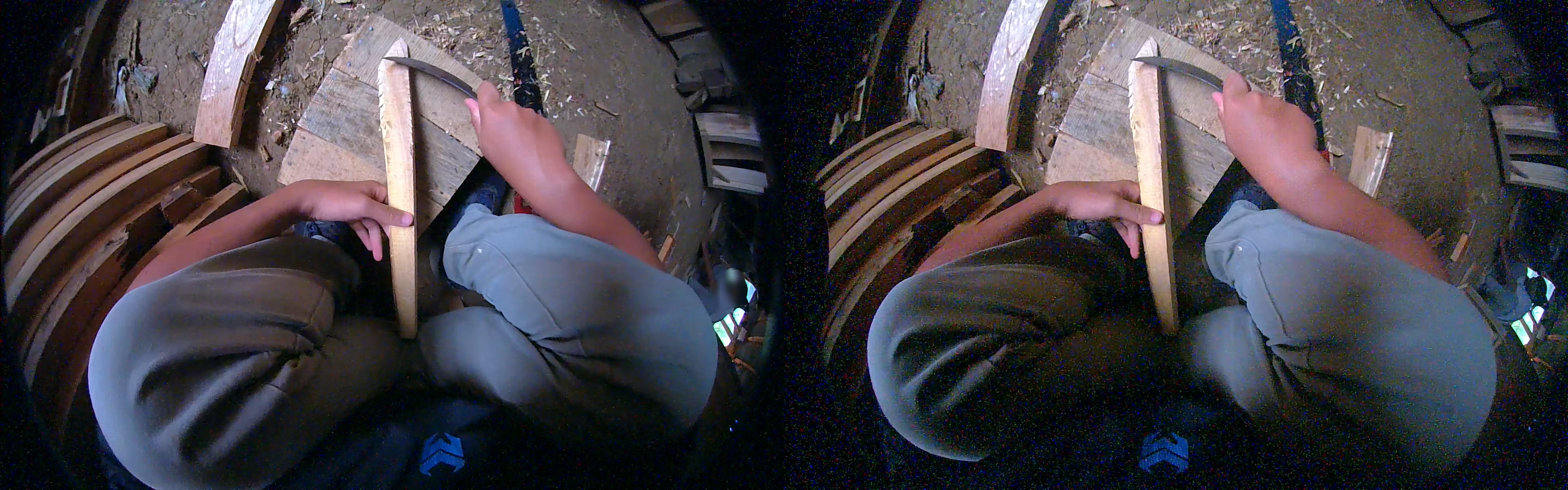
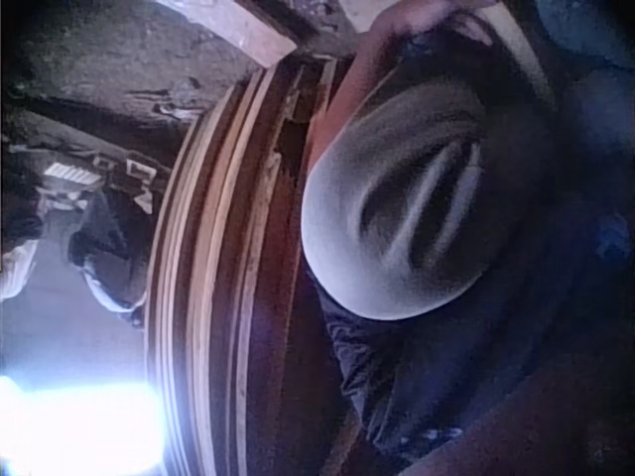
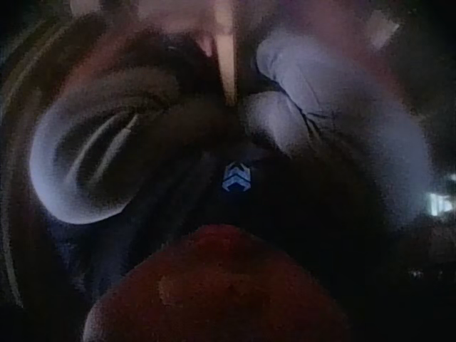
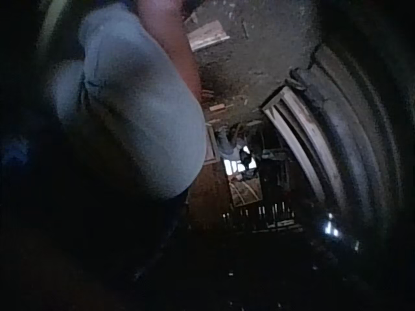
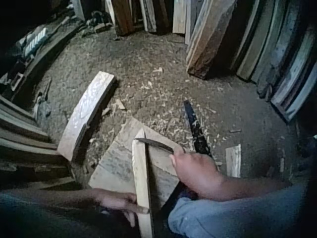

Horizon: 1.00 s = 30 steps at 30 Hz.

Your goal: The person sits on the floor and uses a curved knife to carve a long, thin piece of wood. They repeatedly inspect the wood by holding it up and bending it, then continue carving the edges to create a textured pattern.

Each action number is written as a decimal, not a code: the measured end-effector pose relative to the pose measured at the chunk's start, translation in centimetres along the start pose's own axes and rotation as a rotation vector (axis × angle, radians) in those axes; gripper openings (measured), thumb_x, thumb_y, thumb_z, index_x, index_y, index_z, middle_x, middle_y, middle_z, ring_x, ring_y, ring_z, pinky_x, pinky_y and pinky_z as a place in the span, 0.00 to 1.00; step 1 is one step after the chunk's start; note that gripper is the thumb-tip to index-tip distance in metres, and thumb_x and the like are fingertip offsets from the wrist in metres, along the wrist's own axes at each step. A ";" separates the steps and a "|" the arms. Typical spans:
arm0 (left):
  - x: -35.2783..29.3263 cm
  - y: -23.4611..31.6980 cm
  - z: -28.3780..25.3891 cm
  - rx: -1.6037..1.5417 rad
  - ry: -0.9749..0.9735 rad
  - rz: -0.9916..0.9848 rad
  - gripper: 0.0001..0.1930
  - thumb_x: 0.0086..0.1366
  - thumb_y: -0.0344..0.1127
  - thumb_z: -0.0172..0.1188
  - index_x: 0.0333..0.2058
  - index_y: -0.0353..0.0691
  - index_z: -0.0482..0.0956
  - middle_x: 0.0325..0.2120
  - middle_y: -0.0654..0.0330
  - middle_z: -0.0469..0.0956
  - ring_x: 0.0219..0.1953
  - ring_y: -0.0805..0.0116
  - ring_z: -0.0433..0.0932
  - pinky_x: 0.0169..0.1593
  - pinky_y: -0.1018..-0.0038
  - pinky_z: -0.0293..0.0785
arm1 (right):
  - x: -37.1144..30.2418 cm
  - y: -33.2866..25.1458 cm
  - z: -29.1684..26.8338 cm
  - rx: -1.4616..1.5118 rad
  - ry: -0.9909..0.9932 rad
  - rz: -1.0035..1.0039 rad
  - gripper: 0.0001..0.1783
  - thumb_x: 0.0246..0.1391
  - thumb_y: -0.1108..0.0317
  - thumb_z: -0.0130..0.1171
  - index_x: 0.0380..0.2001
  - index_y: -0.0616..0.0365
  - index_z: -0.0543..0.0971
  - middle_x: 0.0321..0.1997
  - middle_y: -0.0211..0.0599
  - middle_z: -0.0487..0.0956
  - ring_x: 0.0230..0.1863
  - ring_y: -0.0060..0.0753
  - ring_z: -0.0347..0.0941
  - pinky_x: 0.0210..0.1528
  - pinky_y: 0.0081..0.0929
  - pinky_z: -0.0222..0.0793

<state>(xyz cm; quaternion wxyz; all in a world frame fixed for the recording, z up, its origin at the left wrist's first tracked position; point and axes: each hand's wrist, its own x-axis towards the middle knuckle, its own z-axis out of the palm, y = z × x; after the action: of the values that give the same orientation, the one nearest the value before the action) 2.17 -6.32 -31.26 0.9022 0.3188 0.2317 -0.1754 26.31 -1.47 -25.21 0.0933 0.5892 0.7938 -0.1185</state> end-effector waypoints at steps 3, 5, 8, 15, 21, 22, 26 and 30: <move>0.0 -0.2 -0.1 -0.026 -0.007 -0.017 0.25 0.67 0.54 0.50 0.48 0.36 0.73 0.41 0.53 0.79 0.35 0.65 0.82 0.44 0.72 0.75 | -0.2 0.2 -0.1 -0.012 -0.003 -0.008 0.16 0.64 0.55 0.44 0.33 0.58 0.67 0.16 0.51 0.76 0.21 0.58 0.76 0.21 0.51 0.71; -0.1 0.0 -0.1 -0.033 -0.008 -0.022 0.25 0.67 0.54 0.49 0.48 0.36 0.72 0.41 0.53 0.79 0.35 0.65 0.82 0.45 0.72 0.74 | -0.2 0.5 -0.1 -0.020 0.009 -0.023 0.17 0.64 0.54 0.44 0.33 0.58 0.67 0.16 0.50 0.76 0.20 0.58 0.75 0.20 0.51 0.71; -0.2 0.2 0.0 -0.032 -0.004 -0.019 0.26 0.68 0.54 0.49 0.49 0.35 0.71 0.42 0.52 0.79 0.34 0.65 0.82 0.45 0.72 0.74 | -0.3 0.9 0.2 -0.042 0.040 -0.037 0.17 0.64 0.54 0.45 0.33 0.57 0.67 0.17 0.48 0.76 0.19 0.56 0.75 0.19 0.49 0.71; -0.5 0.8 -0.2 -0.052 -0.033 -0.024 0.25 0.67 0.51 0.52 0.49 0.32 0.69 0.40 0.51 0.78 0.29 0.63 0.81 0.40 0.70 0.76 | -0.3 0.4 1.8 -0.262 0.192 -0.045 0.16 0.63 0.52 0.46 0.31 0.54 0.67 0.18 0.40 0.76 0.16 0.45 0.76 0.14 0.39 0.71; -0.3 0.2 -0.3 -0.063 -0.019 -0.022 0.25 0.67 0.51 0.52 0.47 0.31 0.71 0.39 0.51 0.79 0.25 0.62 0.80 0.36 0.70 0.77 | 0.1 -0.2 1.7 -0.238 0.134 -0.030 0.18 0.63 0.50 0.45 0.33 0.55 0.66 0.18 0.42 0.77 0.17 0.49 0.76 0.18 0.41 0.73; -0.3 0.4 -0.3 -0.050 -0.020 -0.024 0.25 0.67 0.50 0.52 0.47 0.31 0.71 0.39 0.51 0.79 0.25 0.62 0.80 0.36 0.70 0.77 | 0.3 0.1 1.3 -0.151 0.045 -0.024 0.19 0.63 0.51 0.45 0.33 0.57 0.67 0.20 0.45 0.77 0.21 0.53 0.76 0.22 0.44 0.73; 0.2 -0.3 -0.7 -0.065 -0.057 0.002 0.24 0.68 0.50 0.51 0.47 0.31 0.71 0.39 0.51 0.79 0.25 0.63 0.80 0.35 0.71 0.77 | 1.9 2.9 -1.2 0.153 -0.190 -0.043 0.21 0.64 0.52 0.43 0.36 0.62 0.69 0.28 0.56 0.77 0.35 0.62 0.74 0.38 0.49 0.70; -0.2 -0.4 -0.5 -0.087 -0.046 0.005 0.23 0.68 0.48 0.51 0.47 0.31 0.71 0.39 0.51 0.79 0.25 0.63 0.80 0.35 0.71 0.77 | 2.8 4.4 -2.7 0.361 -0.213 -0.004 0.22 0.64 0.51 0.43 0.36 0.63 0.71 0.33 0.60 0.76 0.38 0.64 0.71 0.40 0.48 0.65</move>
<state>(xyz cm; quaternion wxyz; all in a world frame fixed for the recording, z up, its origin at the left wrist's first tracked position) 1.64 -6.22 -31.68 0.9207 0.2759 0.2173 -0.1700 29.73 3.13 -23.78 0.0694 0.5790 0.7463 -0.3209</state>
